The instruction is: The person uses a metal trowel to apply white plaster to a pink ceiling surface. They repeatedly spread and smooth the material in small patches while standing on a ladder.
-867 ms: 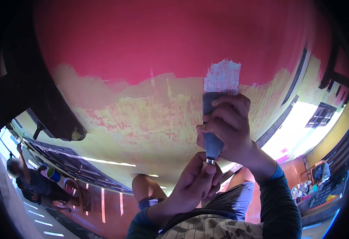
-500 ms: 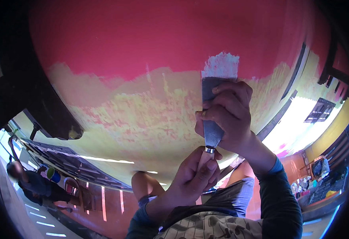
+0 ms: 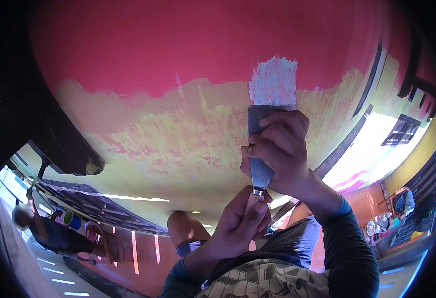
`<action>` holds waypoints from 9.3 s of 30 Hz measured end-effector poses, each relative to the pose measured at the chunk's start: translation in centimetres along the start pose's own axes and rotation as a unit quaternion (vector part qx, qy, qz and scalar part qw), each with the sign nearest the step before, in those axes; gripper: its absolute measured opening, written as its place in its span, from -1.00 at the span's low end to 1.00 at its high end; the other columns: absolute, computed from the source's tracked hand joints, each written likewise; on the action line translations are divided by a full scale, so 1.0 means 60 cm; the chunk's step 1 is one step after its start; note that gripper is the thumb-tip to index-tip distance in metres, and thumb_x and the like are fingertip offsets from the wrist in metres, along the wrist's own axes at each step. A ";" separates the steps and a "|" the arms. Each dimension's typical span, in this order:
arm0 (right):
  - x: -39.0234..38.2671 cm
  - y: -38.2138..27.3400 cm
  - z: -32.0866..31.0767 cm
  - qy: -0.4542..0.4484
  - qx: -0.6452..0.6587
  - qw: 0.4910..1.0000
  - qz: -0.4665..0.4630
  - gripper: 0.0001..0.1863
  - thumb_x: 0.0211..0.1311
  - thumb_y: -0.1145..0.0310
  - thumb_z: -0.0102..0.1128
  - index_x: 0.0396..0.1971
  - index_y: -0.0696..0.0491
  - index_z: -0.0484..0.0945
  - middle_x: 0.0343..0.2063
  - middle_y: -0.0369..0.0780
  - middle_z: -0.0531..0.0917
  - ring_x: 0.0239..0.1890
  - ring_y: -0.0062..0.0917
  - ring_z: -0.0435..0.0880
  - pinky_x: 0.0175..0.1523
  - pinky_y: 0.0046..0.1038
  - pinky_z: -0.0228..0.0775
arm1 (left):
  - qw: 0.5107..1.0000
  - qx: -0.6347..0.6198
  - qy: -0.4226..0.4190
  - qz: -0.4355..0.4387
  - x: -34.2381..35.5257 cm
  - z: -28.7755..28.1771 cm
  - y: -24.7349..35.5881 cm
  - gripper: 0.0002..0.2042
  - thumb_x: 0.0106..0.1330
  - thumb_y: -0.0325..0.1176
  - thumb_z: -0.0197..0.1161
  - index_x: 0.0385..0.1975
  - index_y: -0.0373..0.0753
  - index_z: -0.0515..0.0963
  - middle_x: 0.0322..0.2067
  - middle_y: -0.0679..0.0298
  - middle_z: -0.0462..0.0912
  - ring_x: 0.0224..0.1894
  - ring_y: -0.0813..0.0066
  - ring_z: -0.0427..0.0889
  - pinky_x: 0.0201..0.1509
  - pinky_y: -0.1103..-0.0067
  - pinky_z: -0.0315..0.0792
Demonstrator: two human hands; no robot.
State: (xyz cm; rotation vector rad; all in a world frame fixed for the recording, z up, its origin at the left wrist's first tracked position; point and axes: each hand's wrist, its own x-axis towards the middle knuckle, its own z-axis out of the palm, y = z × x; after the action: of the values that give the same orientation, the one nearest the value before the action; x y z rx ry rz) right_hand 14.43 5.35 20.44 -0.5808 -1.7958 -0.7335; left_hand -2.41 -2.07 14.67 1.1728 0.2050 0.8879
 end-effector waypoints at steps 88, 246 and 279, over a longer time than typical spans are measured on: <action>0.032 0.014 -0.012 -0.014 -0.015 0.999 -0.035 -0.74 -0.34 0.45 0.52 -0.58 -0.05 0.58 -0.39 -0.38 0.64 -0.14 -0.34 0.56 0.00 -0.22 0.25 | 0.997 0.056 0.036 -0.031 0.018 0.029 0.041 -0.59 0.68 -0.01 -0.10 -0.04 -0.32 0.39 -0.68 0.39 0.28 -0.73 0.68 0.15 -0.63 0.65 0.11; 0.061 0.015 -0.014 -0.026 -0.020 0.999 -0.008 -0.71 -0.42 0.34 0.48 -0.54 -0.08 0.60 -0.38 -0.41 0.57 -0.13 -0.38 0.52 0.03 -0.24 0.22 | 1.000 -0.001 -0.009 -0.004 0.025 0.033 0.053 -0.58 0.66 0.02 -0.08 -0.03 -0.30 0.37 -0.64 0.41 0.31 -0.70 0.71 0.15 -0.62 0.66 0.11; 0.071 0.008 -0.024 -0.045 -0.025 0.999 -0.001 -0.70 -0.39 0.47 0.56 -0.54 -0.04 0.63 -0.35 -0.36 0.66 -0.13 -0.34 0.54 -0.01 -0.22 0.35 | 0.998 -0.058 -0.007 0.022 0.022 0.028 0.063 -0.74 0.72 -0.16 -0.13 0.02 -0.24 0.32 -0.57 0.42 0.30 -0.60 0.76 0.16 -0.54 0.70 0.09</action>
State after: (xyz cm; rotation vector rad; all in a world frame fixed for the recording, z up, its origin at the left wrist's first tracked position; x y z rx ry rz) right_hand 14.33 4.81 24.95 -0.6544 -1.8653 -0.7673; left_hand -2.47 -1.96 19.03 1.0794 0.1153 0.9179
